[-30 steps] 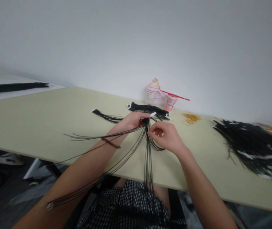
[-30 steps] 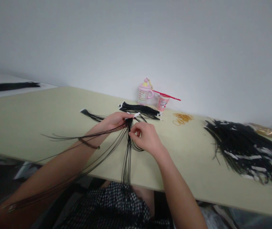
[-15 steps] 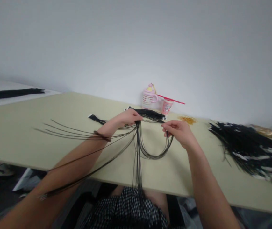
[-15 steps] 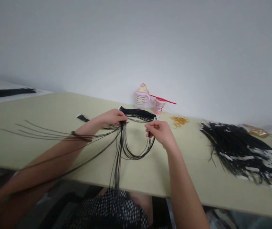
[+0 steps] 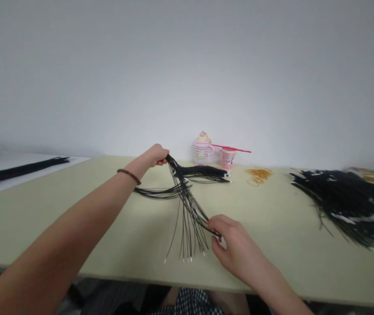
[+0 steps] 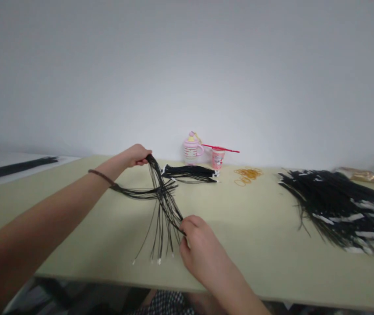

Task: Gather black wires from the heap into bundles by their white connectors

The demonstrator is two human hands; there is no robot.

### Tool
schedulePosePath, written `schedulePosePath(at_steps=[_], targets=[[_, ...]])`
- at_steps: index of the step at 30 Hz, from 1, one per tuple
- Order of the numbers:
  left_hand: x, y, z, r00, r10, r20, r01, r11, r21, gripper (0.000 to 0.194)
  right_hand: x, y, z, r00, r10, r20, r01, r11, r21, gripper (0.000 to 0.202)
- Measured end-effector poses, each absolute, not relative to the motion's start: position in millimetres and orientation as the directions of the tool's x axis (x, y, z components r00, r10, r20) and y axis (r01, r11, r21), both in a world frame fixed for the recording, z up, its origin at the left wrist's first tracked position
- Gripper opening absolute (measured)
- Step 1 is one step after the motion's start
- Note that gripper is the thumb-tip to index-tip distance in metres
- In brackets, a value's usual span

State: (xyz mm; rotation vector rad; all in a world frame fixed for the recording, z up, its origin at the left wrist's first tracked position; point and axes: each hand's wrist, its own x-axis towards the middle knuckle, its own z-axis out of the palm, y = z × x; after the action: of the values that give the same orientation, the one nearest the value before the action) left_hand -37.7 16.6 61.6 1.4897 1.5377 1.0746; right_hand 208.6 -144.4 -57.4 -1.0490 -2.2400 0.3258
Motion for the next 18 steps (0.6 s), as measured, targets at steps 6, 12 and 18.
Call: schedulePosePath(at_steps=[6,12,18], targets=[[-24,-19,138,0.222,0.821,0.526,0.856,-0.422,0.299,0.021,197,-152,-61,-0.534,0.78,0.326,0.783,0.602,-0.158,0.03],[-4,-63,183,0.145,0.746,0.649,0.849,-0.431,0.305,0.033,199,-145,-42,-0.497,0.817,0.293,0.775,0.57,-0.274,0.03],[9,-80,185,0.227,0.665,0.711,0.793,-0.55,0.261,0.035,202,-112,-18,-0.501,0.778,0.379,0.668,0.626,-0.402,0.043]])
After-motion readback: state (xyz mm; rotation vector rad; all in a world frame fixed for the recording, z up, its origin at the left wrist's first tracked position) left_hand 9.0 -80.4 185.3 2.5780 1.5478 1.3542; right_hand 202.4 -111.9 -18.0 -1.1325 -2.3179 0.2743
